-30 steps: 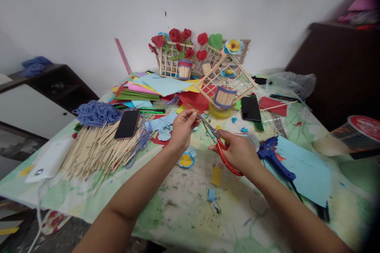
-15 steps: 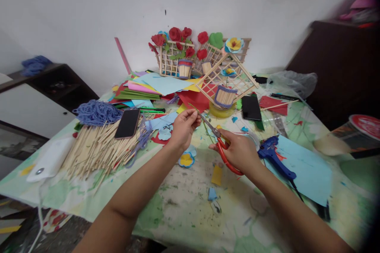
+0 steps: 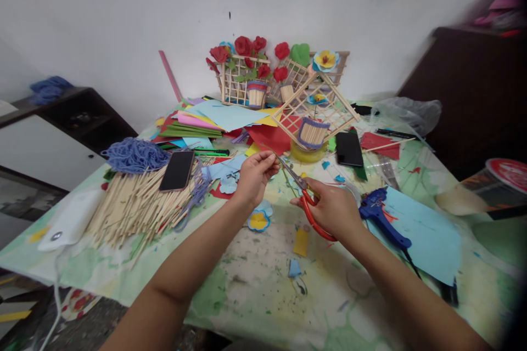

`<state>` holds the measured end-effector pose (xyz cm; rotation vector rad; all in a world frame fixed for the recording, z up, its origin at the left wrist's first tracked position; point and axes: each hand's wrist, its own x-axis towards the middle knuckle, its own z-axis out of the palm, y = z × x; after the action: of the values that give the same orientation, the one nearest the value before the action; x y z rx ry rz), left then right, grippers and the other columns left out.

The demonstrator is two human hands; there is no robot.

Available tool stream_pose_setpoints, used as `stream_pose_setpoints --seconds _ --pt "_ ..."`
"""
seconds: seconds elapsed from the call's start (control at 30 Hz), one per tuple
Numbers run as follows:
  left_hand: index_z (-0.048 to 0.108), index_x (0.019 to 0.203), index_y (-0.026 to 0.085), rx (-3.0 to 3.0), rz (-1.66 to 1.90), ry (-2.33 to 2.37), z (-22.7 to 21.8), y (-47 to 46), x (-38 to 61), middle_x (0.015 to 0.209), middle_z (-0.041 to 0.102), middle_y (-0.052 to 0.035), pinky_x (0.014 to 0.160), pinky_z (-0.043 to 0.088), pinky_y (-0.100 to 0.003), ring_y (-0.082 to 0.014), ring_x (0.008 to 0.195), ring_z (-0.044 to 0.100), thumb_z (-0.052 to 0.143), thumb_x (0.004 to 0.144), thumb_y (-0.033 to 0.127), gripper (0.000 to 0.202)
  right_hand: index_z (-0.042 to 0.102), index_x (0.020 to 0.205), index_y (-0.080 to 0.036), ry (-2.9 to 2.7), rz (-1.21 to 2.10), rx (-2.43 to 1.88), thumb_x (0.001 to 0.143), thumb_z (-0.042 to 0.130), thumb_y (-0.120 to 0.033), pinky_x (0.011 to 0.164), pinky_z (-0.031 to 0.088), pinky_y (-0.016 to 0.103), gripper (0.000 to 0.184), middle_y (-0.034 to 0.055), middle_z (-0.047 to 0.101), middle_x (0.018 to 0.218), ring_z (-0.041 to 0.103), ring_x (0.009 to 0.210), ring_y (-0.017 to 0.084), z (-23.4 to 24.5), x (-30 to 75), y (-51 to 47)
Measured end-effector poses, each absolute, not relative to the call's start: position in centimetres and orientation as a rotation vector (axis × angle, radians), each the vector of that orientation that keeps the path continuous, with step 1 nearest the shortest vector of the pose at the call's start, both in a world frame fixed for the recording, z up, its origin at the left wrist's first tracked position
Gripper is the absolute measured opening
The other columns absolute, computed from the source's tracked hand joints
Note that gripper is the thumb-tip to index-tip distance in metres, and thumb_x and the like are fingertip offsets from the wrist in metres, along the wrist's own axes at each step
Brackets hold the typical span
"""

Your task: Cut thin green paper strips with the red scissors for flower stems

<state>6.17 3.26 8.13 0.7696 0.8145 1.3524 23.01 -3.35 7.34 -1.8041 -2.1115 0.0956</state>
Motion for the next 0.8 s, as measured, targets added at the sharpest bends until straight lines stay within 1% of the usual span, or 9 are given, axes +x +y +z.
stream_pose_setpoints --seconds 0.13,0.27,0.5,0.8 --pt "0.058 0.079 0.013 0.795 1.360 0.833 8.1 3.4 6.1 0.065 0.058 0.0019 0.060 0.044 -0.020 -0.0064 0.058 0.055 0.075 0.062 0.022 0.026 0.062 0.112 -0.029 -2.117 0.097 -1.814 0.080 0.050 -0.057 0.050 0.023 0.025 0.044 0.0031 0.069 0.065 0.063 0.061 0.022 7.4 23.0 -3.4" --pt "0.060 0.081 0.013 0.859 1.363 0.843 8.2 3.7 5.6 0.066 0.058 0.0018 0.059 0.042 -0.019 -0.0059 0.058 0.054 0.075 0.063 0.025 0.027 0.062 0.110 -0.029 -2.126 0.084 -1.811 0.080 0.049 -0.058 0.050 0.023 0.025 0.044 0.0034 0.070 0.066 0.064 0.063 0.022 7.4 23.0 -3.4" --pt "0.057 0.068 0.013 0.907 1.362 0.830 8.4 4.2 5.1 0.061 0.055 0.0018 0.055 0.040 -0.017 -0.0046 0.055 0.050 0.074 0.065 0.026 0.022 0.062 0.110 -0.028 -2.135 0.057 -1.800 0.080 0.048 -0.060 0.050 0.023 0.025 0.046 0.0033 0.070 0.067 0.065 0.063 0.023 7.3 22.9 -3.4" --pt "0.056 0.069 0.013 0.822 1.296 0.807 8.4 4.1 5.0 0.061 0.057 0.0012 0.056 0.040 -0.017 -0.0047 0.054 0.051 0.073 0.065 0.023 0.020 0.062 0.107 -0.028 -2.146 0.073 -1.788 0.080 0.049 -0.060 0.050 0.025 0.025 0.044 0.0038 0.071 0.068 0.065 0.065 0.023 7.2 23.0 -3.5"
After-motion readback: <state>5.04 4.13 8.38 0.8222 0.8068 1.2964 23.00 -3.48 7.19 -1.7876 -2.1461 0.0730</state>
